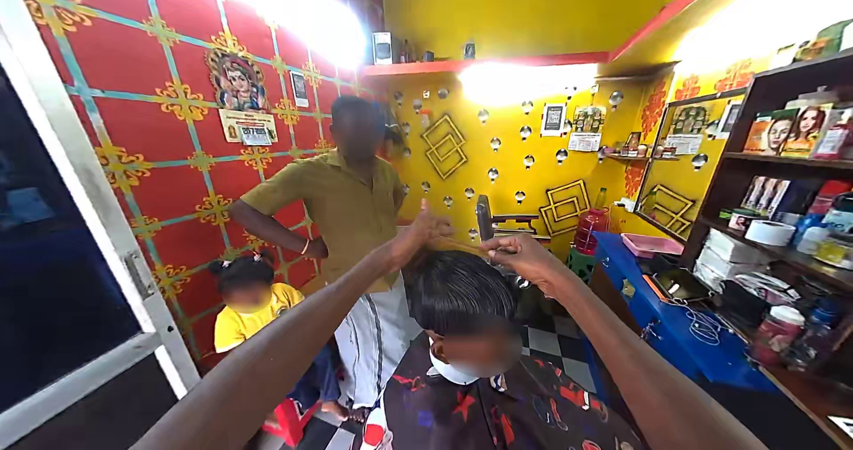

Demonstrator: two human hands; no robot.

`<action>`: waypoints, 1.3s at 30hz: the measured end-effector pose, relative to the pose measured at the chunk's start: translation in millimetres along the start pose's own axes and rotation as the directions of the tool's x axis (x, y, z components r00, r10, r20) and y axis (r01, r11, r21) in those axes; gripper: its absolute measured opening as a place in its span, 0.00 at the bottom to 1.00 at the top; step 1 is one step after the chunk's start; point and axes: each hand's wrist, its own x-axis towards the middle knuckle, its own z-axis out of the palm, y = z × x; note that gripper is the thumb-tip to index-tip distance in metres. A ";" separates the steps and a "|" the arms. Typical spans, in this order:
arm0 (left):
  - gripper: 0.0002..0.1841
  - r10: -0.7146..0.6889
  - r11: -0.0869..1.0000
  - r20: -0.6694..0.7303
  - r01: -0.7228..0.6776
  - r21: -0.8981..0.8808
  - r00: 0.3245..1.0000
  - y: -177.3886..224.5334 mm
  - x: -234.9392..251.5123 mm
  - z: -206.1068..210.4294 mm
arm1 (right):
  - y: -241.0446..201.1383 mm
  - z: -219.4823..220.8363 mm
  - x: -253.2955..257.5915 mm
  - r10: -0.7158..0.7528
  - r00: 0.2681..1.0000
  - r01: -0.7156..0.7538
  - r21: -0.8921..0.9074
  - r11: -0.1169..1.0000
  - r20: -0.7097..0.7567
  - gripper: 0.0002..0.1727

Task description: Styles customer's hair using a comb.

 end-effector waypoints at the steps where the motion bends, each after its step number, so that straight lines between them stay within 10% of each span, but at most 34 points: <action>1: 0.48 0.045 0.999 0.069 -0.045 -0.005 0.997 -6.2 0.2 -3.4 | -1.9 0.0 -4.5 -0.024 1.000 0.024 -0.011 1.000 0.004 0.13; 5: 0.51 0.372 0.899 0.283 -0.420 0.128 0.884 -23.2 -12.1 -11.0 | -8.6 11.3 -46.7 -0.295 0.948 0.249 -0.302 0.920 -0.119 0.14; 9: 0.50 0.669 0.488 0.422 -0.790 0.372 0.612 -26.4 -53.9 2.4 | -1.3 44.5 -100.8 -0.648 0.733 0.371 -0.676 0.636 -0.206 0.20; 16: 0.44 0.655 0.225 0.628 -0.902 0.369 0.420 -49.4 -99.6 26.6 | 30.3 95.3 -165.1 -0.660 0.737 0.369 -0.905 0.212 0.146 0.19; 18: 0.45 0.753 0.317 0.490 -0.895 0.313 0.438 -45.8 -103.6 8.9 | 12.1 84.0 -160.8 -0.720 0.669 0.448 -0.873 0.191 0.186 0.21; 22: 0.58 0.787 0.616 0.005 -0.785 0.058 0.617 -24.8 -68.0 -52.1 | -44.9 52.6 -94.5 -0.760 0.608 0.338 -0.791 0.510 -0.229 0.17; 28: 0.55 0.478 0.872 0.125 -0.487 0.054 0.870 -54.4 2.6 -60.2 | -75.2 28.2 -25.5 -0.278 0.956 0.150 -0.656 0.739 -0.095 0.14; 34: 0.50 0.630 0.522 0.485 -0.793 0.313 0.606 -39.7 -45.0 -24.8 | -42.6 91.6 -106.0 -0.643 0.766 0.255 -0.919 0.302 0.001 0.21; 37: 0.46 0.647 0.303 0.573 -0.859 0.412 0.503 -45.9 -53.0 -13.9 | 6.1 112.5 -119.6 -0.639 0.767 0.244 -0.945 0.220 0.050 0.20; 39: 0.49 0.674 0.353 0.526 -0.851 0.388 0.519 -40.3 -55.4 -16.7 | 12.7 109.9 -124.1 -0.660 0.747 0.309 -0.921 0.237 0.081 0.20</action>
